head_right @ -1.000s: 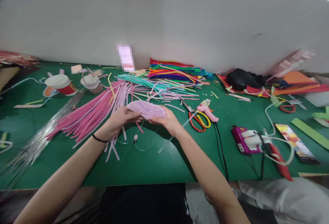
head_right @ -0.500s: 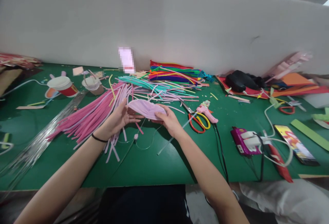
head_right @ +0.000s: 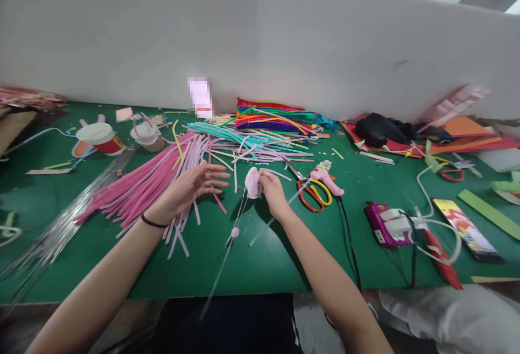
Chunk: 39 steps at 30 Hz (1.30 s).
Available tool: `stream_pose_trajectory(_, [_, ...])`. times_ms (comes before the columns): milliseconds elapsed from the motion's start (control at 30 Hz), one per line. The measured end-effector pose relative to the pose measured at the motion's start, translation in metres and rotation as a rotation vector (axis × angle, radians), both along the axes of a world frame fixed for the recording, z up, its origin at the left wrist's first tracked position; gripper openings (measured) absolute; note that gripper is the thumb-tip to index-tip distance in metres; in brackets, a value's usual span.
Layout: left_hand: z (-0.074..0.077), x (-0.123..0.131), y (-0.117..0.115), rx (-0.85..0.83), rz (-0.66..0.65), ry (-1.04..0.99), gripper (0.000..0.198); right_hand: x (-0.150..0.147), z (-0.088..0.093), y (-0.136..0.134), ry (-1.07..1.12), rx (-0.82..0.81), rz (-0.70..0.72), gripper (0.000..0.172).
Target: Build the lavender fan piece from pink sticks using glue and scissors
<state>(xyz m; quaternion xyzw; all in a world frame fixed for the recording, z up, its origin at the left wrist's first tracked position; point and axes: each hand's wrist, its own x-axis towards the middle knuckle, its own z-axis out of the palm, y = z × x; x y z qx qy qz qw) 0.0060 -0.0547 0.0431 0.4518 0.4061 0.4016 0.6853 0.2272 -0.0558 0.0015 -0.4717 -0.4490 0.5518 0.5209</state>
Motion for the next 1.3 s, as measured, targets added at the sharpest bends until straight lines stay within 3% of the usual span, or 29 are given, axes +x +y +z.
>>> stream_pose_trajectory(100, [-0.004, -0.011, 0.010, 0.123, 0.274, 0.216, 0.029, 0.005, -0.003, 0.003, -0.133, 0.045, -0.074, 0.017])
stream_pose_trajectory(200, [-0.011, -0.026, 0.020, 0.258, 0.411, 0.313, 0.031, 0.009, -0.010, 0.006, -0.359, 0.137, -0.124, 0.026])
stream_pose_trajectory(267, [-0.018, -0.033, 0.025, 0.407, 0.476, 0.530, 0.032, 0.011, -0.014, 0.007, -0.487, 0.211, -0.145, 0.028])
stream_pose_trajectory(400, [-0.028, -0.035, 0.025, 0.667, 0.460, 1.145, 0.038, 0.011, -0.018, 0.006, -0.673, 0.343, -0.157, 0.030])
stream_pose_trajectory(533, [-0.034, -0.033, 0.022, 0.744, 0.387, 1.365, 0.037, 0.011, -0.021, 0.007, -0.712, 0.364, -0.111, 0.036])
stream_pose_trajectory(767, [-0.044, -0.033, 0.023, 0.793, 0.345, 1.403, 0.024, 0.011, -0.024, 0.007, -0.622, 0.346, -0.032, 0.043])
stream_pose_trajectory(933, [-0.039, -0.026, 0.023, 0.842, 0.376, 1.132, 0.025, 0.008, -0.018, 0.007, -0.301, 0.275, 0.048, 0.037])
stream_pose_trajectory(1033, [-0.031, -0.016, 0.019, 0.681, 0.211, 0.839, 0.033, 0.006, -0.014, 0.008, -0.047, 0.159, 0.036, 0.028])
stream_pose_trajectory(1133, [-0.028, -0.007, 0.015, 0.486, 0.075, 0.648, 0.037, 0.005, -0.010, 0.007, 0.150, 0.040, 0.021, 0.032])
stream_pose_trajectory(1300, [-0.027, -0.003, 0.014, 0.488, 0.151, 0.664, 0.039, 0.003, 0.004, 0.000, 0.293, -0.086, 0.110, 0.034])
